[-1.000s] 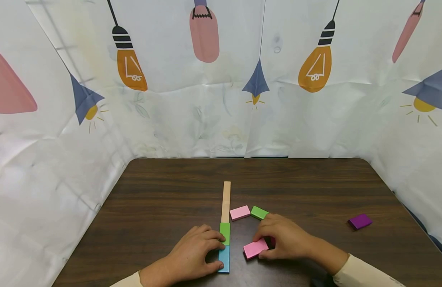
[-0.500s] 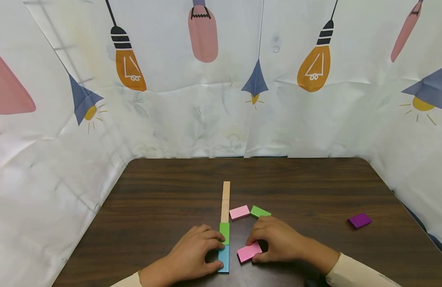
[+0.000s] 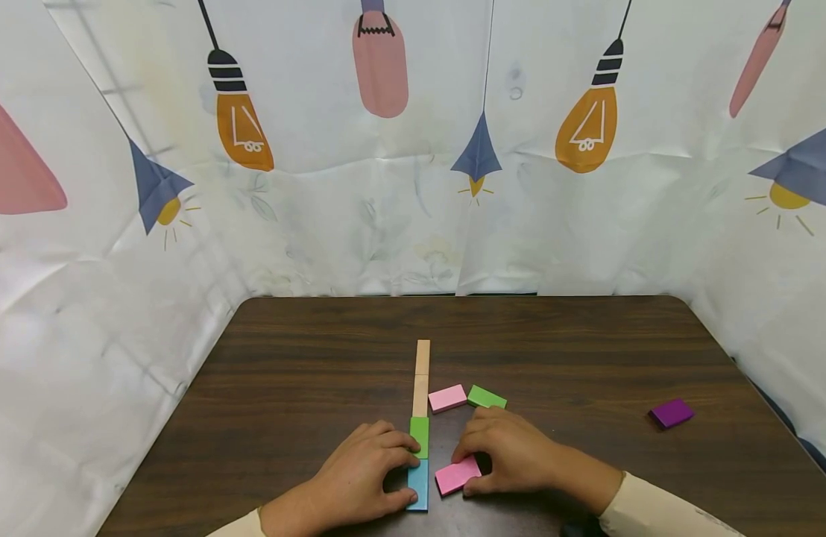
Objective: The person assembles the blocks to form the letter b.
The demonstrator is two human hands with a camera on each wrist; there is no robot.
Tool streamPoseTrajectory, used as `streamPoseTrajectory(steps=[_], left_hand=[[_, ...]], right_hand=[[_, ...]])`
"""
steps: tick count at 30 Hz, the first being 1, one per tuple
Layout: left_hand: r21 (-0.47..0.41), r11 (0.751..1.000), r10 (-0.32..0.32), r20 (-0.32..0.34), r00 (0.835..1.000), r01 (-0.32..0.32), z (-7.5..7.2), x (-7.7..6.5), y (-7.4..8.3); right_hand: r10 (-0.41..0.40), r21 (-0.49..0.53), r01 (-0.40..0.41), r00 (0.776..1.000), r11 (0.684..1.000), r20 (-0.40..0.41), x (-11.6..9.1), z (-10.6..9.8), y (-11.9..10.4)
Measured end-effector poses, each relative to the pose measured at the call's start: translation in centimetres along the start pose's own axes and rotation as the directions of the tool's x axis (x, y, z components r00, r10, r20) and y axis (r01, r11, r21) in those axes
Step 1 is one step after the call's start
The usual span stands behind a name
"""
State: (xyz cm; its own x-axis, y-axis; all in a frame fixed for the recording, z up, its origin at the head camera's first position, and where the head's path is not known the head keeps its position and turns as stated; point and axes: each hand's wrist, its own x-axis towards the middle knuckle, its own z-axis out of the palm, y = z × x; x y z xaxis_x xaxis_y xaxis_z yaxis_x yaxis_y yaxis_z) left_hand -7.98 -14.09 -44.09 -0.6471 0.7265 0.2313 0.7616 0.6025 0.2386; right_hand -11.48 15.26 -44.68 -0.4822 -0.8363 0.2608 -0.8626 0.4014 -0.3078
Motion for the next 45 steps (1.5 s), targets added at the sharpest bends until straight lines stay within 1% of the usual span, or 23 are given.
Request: streamPoseTrajectory(steps=[7, 15, 24, 31, 34, 38, 41, 45], left_hand=[[-0.017, 1.000, -0.014, 0.034, 0.999, 0.015, -0.2, -0.1, 0.0], [-0.021, 1.000, -0.021, 0.049, 0.999, 0.022, -0.3, 0.0, 0.0], [-0.011, 1.000, -0.013, 0.029, 0.999, 0.014, -0.1, 0.0, 0.0], [-0.009, 1.000, -0.009, 0.022, 1.000, 0.009, 0.0, 0.0, 0.0], [-0.012, 1.000, -0.011, 0.021, 1.000, 0.011, 0.0, -0.1, 0.0], [-0.008, 1.000, -0.011, 0.019, 1.000, 0.011, 0.0, 0.0, 0.1], [-0.003, 1.000, -0.012, 0.022, 1.000, 0.012, -0.1, 0.0, 0.1], [-0.003, 1.000, -0.020, 0.034, 0.999, 0.020, -0.1, 0.0, 0.0]], right_hand=[[-0.004, 0.010, 0.004, 0.999, 1.000, 0.034, 0.3, 0.3, -0.2], [0.002, 0.040, -0.005, 0.997, 0.999, 0.074, 0.5, 0.3, -0.4], [0.005, 0.044, -0.010, 0.995, 0.999, 0.096, 0.6, 0.1, -0.7], [-0.001, 0.029, -0.002, 0.996, 1.000, 0.090, 0.7, 0.4, -0.7], [0.030, 0.051, -0.035, 0.995, 0.998, 0.094, 0.6, -0.2, -0.8], [0.078, 0.062, -0.082, 0.995, 0.995, 0.056, 0.2, -1.6, -0.5], [0.095, 0.044, -0.095, 0.995, 0.995, 0.009, -0.5, -2.7, 0.2], [0.126, 0.025, -0.125, 0.992, 0.992, -0.025, -1.9, -4.3, 1.3]])
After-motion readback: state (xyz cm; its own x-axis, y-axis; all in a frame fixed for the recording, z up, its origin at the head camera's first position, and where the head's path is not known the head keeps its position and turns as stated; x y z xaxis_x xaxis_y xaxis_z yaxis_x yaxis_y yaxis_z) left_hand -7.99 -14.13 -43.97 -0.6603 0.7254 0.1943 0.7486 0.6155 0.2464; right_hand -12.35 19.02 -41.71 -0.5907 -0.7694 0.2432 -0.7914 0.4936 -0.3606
